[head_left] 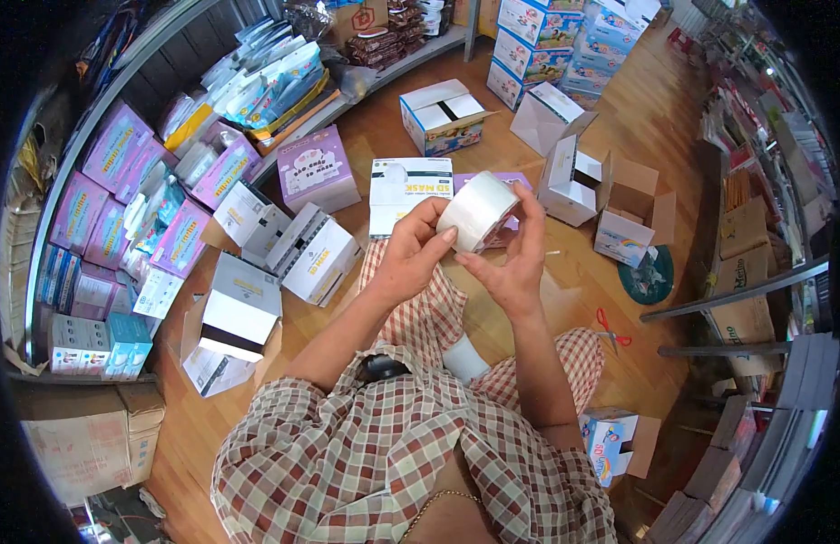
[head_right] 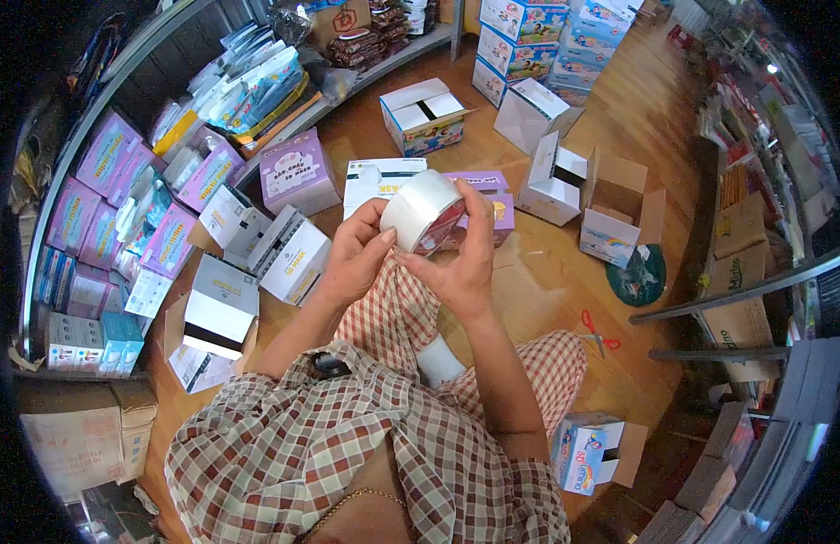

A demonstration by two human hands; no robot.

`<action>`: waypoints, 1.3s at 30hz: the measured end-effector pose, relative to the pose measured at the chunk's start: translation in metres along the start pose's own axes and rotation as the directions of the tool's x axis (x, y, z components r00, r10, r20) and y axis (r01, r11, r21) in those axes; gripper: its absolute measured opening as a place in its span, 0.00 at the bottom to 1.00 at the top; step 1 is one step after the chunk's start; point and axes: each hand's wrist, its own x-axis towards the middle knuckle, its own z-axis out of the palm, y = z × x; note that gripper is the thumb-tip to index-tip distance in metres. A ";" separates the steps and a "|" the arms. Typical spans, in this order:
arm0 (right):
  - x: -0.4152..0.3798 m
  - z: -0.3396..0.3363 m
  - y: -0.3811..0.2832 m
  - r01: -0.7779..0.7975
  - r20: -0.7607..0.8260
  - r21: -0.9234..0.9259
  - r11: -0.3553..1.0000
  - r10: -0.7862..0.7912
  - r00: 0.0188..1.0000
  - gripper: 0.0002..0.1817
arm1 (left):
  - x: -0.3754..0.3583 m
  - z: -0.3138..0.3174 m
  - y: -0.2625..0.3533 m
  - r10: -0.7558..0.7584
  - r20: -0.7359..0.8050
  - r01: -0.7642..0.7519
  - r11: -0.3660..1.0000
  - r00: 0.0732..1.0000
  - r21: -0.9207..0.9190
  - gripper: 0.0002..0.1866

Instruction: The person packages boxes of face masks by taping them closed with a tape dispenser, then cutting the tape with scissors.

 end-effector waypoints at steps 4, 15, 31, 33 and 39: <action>-0.001 -0.001 -0.001 0.102 0.003 -0.212 0.972 -0.104 0.995 0.51 | 0.001 -0.005 -0.007 -0.049 -0.025 0.047 0.998 0.999 -0.052 0.12; 0.011 -0.003 -0.021 0.435 0.251 -0.558 0.707 -0.355 0.900 0.48 | 0.007 -0.014 0.000 -0.131 -0.003 0.123 0.943 0.991 -0.309 0.14; 0.001 0.004 0.006 -0.034 0.005 -0.125 0.992 0.035 0.999 0.26 | 0.008 -0.024 -0.011 -0.079 0.078 0.109 0.836 0.994 -0.538 0.23; -0.001 0.002 0.006 -0.046 -0.015 -0.153 0.987 0.044 0.999 0.26 | 0.005 -0.026 -0.011 -0.084 0.081 0.114 0.846 0.993 -0.521 0.23; 0.006 -0.003 -0.006 0.205 0.123 -0.457 0.865 -0.168 0.978 0.26 | 0.004 -0.041 -0.013 -0.182 0.089 0.202 0.859 0.979 -0.471 0.19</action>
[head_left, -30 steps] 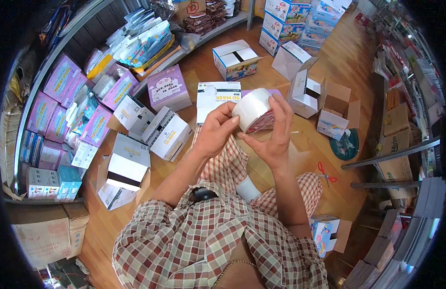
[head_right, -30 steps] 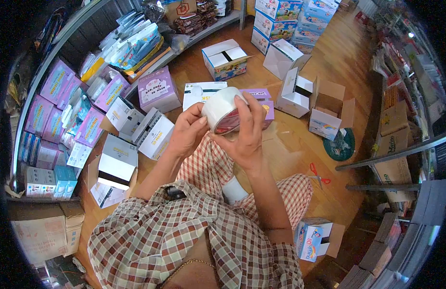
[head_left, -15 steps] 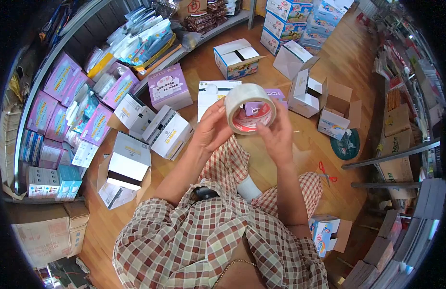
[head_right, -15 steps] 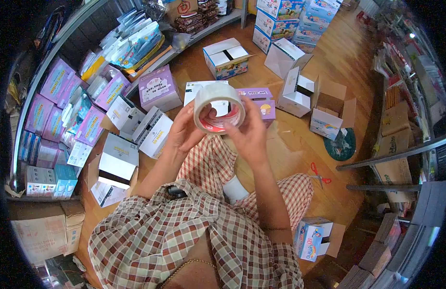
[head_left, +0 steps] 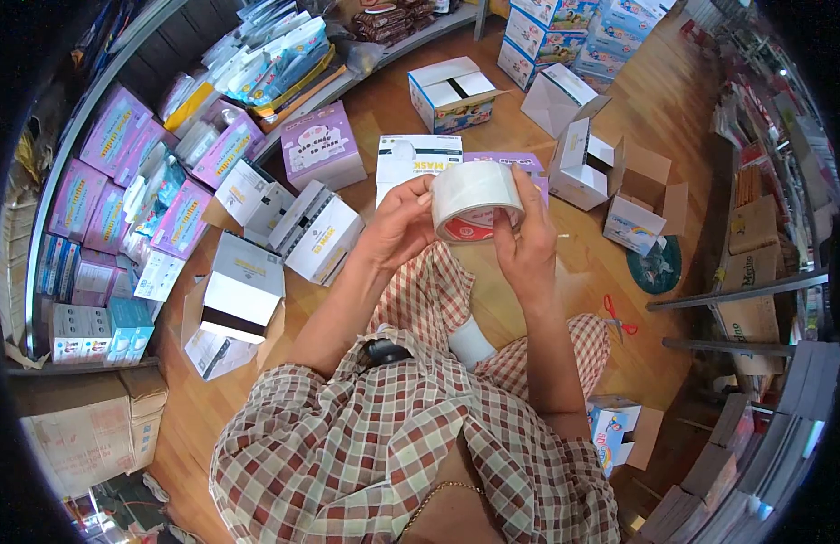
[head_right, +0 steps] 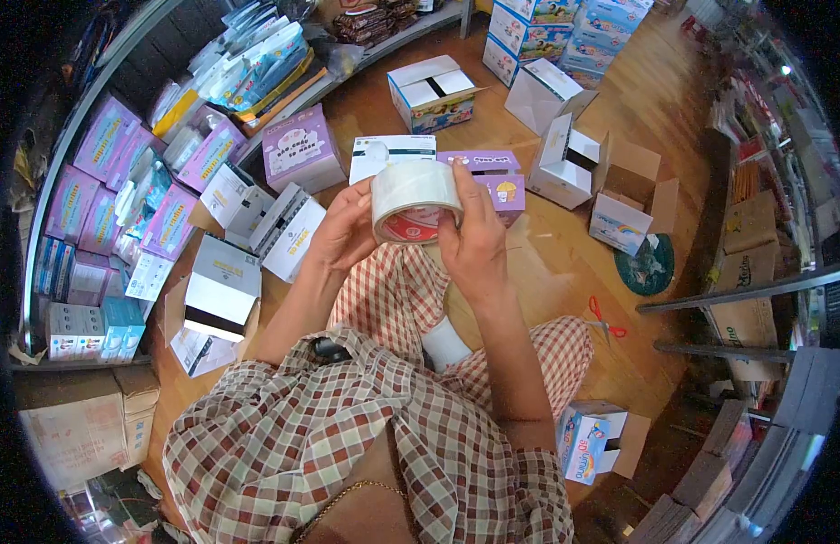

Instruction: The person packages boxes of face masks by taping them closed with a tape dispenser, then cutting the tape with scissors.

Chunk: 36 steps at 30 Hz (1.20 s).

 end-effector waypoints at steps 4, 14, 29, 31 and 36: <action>0.000 -0.004 0.002 0.032 0.110 -0.035 0.999 -0.028 0.994 0.35 | -0.002 -0.002 0.003 -0.010 0.024 0.010 1.000 1.000 0.025 0.14; 0.002 -0.004 -0.001 0.266 0.267 -0.306 0.914 -0.186 0.946 0.29 | -0.003 0.001 0.009 -0.157 -0.077 0.168 0.971 0.985 0.172 0.12; 0.000 -0.004 0.024 -0.147 0.055 0.180 0.973 0.139 0.989 0.20 | -0.001 0.019 -0.001 -0.130 0.078 0.085 0.903 0.988 0.422 0.15; 0.001 -0.005 0.026 -0.169 0.075 0.173 0.970 0.158 0.985 0.19 | -0.002 0.019 -0.001 -0.123 0.104 0.065 0.896 0.987 0.438 0.15; 0.003 -0.003 0.034 -0.225 0.118 0.228 0.947 0.203 0.972 0.19 | -0.004 0.021 -0.001 -0.081 0.164 -0.015 0.857 0.983 0.515 0.17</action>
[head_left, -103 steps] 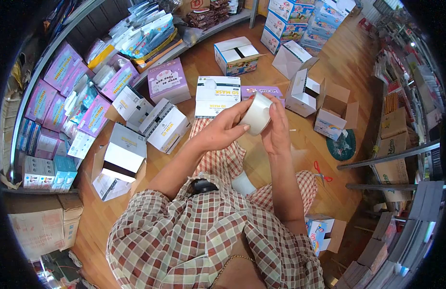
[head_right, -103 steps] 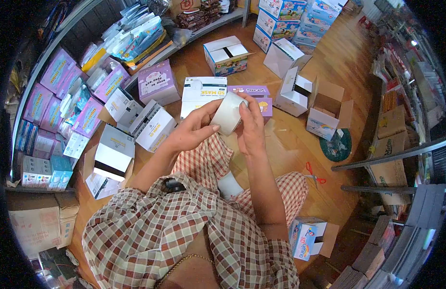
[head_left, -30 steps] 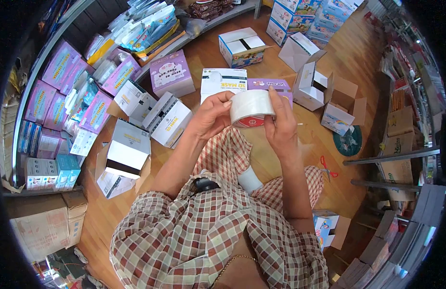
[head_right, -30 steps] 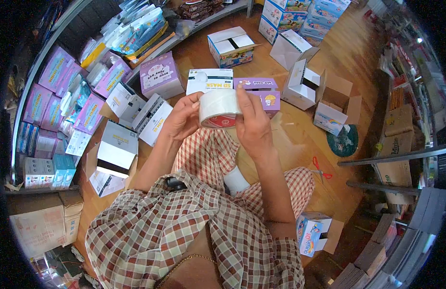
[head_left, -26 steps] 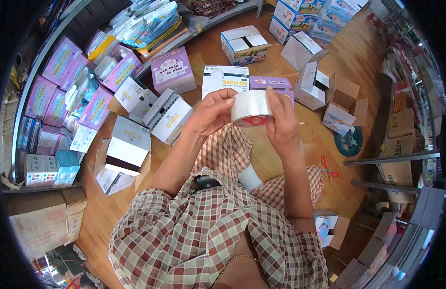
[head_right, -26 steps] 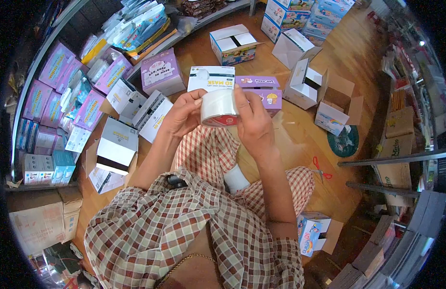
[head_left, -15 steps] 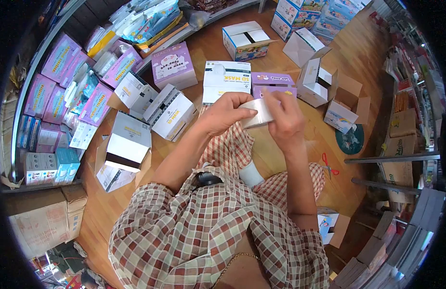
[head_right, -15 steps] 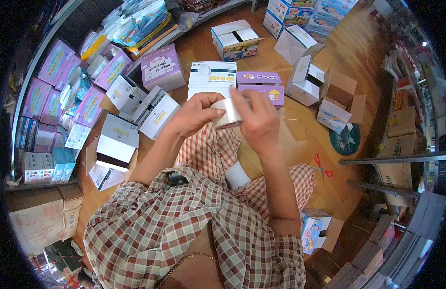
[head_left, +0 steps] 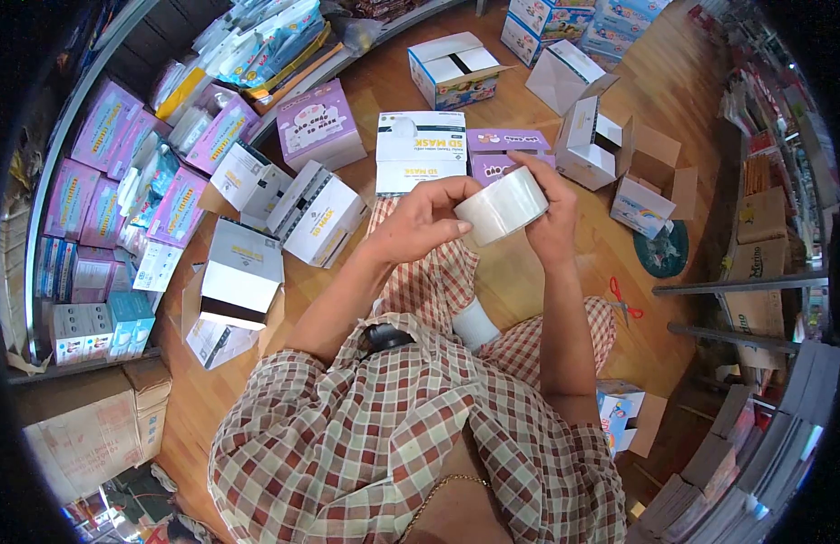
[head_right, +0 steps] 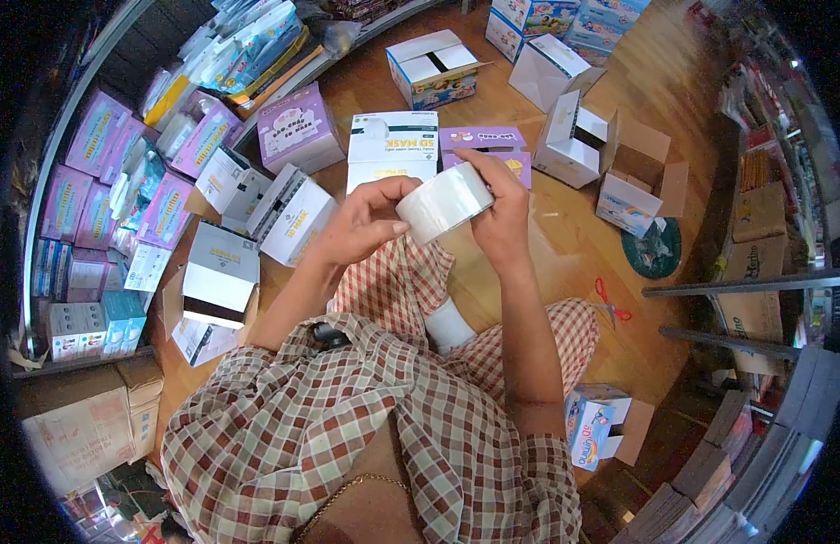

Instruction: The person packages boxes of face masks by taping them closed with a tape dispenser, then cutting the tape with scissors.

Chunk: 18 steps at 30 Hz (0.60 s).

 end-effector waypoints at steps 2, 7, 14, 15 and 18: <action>0.001 0.000 0.002 -0.038 0.010 0.089 0.995 0.038 0.999 0.18 | 0.000 0.002 0.001 -0.008 0.013 0.008 1.000 1.000 -0.001 0.18; 0.000 0.005 0.008 -0.133 0.018 0.302 0.944 0.134 0.991 0.19 | -0.001 0.003 0.000 -0.012 0.035 0.011 1.000 0.999 0.016 0.20; 0.006 0.001 0.002 0.106 -0.093 -0.290 0.951 -0.138 0.986 0.18 | 0.005 0.001 -0.003 -0.036 -0.075 0.038 0.999 0.997 0.019 0.16; 0.008 0.001 -0.001 0.106 -0.091 -0.289 0.952 -0.137 0.986 0.18 | 0.005 0.000 -0.005 -0.076 -0.092 0.076 0.997 0.993 -0.009 0.15; 0.009 0.003 -0.005 0.183 -0.100 -0.298 0.937 -0.222 0.970 0.23 | 0.006 0.001 -0.011 -0.047 -0.139 0.034 0.995 0.989 -0.094 0.13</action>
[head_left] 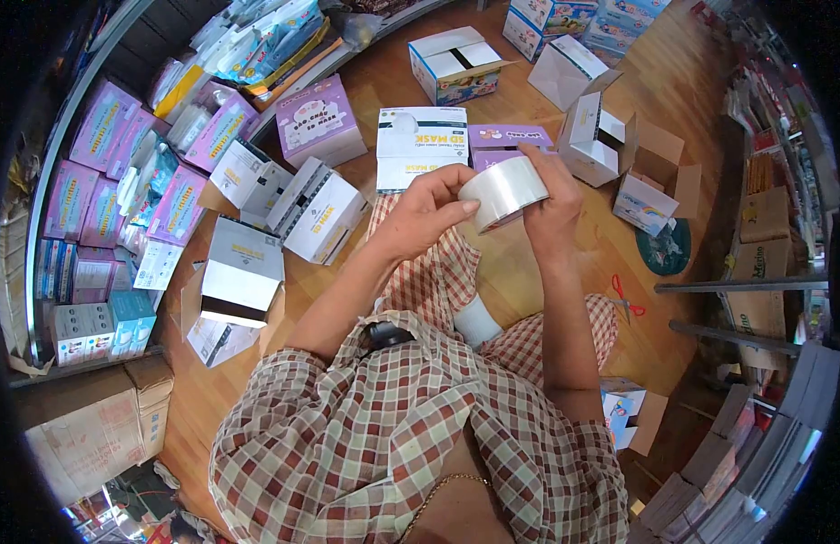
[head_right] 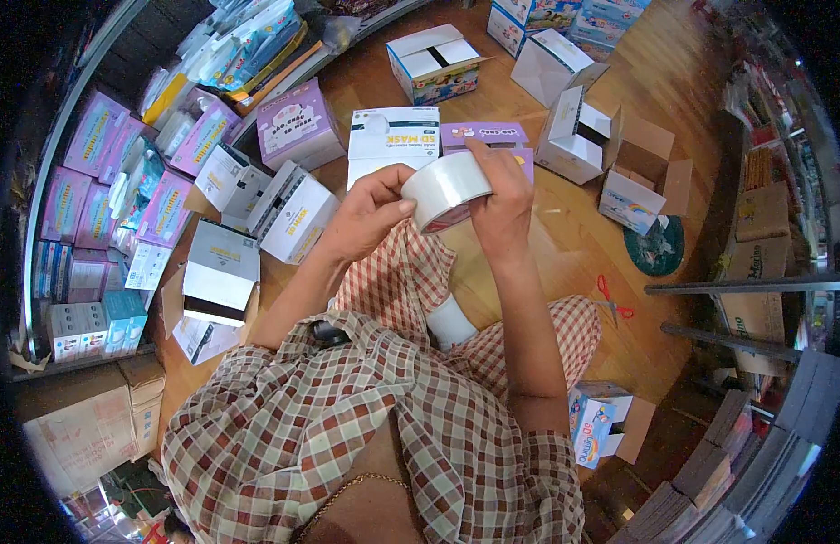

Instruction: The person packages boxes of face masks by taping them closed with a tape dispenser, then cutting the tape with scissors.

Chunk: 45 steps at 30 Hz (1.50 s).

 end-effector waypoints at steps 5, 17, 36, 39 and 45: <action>-0.009 0.005 0.002 -0.016 0.033 -0.140 0.990 0.021 0.999 0.20 | -0.001 -0.008 -0.010 -0.056 -0.011 0.055 0.996 0.998 -0.076 0.10; -0.016 0.009 0.001 0.023 0.053 -0.215 0.976 -0.012 0.999 0.21 | -0.005 -0.007 -0.014 -0.117 -0.079 0.101 0.978 0.990 -0.180 0.07; -0.033 0.020 0.008 0.226 0.323 -0.264 0.938 -0.134 0.937 0.24 | -0.006 -0.012 -0.045 -0.272 -0.120 0.255 0.957 0.955 -0.141 0.14; -0.042 0.025 0.026 -0.303 0.068 0.159 0.940 0.296 0.953 0.23 | -0.003 -0.007 -0.028 -0.110 -0.140 0.055 0.935 0.984 -0.349 0.11; -0.034 0.027 0.010 -0.687 0.357 0.590 0.424 0.626 0.693 0.16 | 0.004 -0.011 -0.027 0.028 -0.016 -0.032 0.944 0.999 -0.327 0.15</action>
